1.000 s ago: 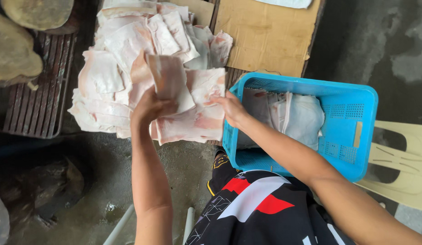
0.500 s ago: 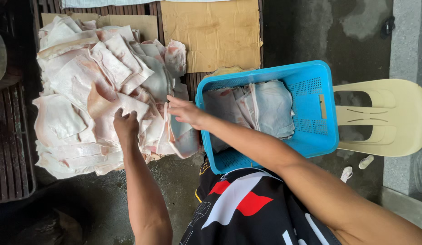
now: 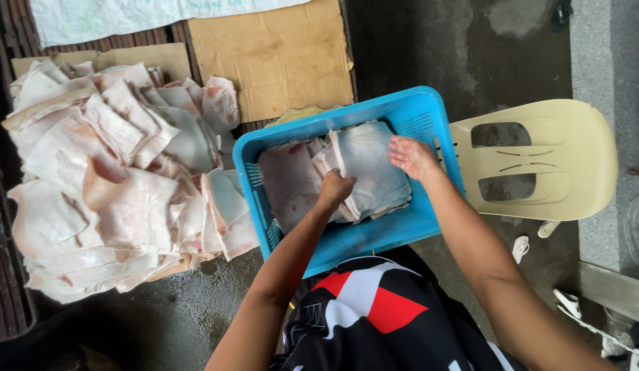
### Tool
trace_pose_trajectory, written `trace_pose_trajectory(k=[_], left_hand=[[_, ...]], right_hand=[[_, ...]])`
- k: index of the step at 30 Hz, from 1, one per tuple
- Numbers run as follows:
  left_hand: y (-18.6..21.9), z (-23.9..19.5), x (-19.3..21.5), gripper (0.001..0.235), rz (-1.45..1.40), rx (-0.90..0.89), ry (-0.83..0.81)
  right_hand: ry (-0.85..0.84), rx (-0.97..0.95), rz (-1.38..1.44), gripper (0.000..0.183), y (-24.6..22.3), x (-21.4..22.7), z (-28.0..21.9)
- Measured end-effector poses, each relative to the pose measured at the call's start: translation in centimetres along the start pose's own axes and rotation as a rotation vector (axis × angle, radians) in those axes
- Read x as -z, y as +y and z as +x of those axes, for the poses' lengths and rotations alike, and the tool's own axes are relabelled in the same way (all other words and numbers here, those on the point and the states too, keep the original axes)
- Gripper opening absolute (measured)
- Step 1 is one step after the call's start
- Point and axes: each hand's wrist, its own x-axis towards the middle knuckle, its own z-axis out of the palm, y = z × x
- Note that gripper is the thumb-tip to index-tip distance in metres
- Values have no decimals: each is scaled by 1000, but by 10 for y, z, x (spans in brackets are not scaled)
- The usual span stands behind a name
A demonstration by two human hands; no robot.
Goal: The person sorts pieces of processed animal skin by picking them up from a pile and placing them into a blue plastic crate.
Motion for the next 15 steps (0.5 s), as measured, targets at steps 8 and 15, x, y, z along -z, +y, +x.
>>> trace_pose_trajectory(k=[8,15], left_hand=[[9,23,-32,61,278,146,276],[41,-16,-86,44,421,-51,456]], right_hand=[[40,-126,-93,54,57,44,28],[118,-176,-205,65,64,34,38]])
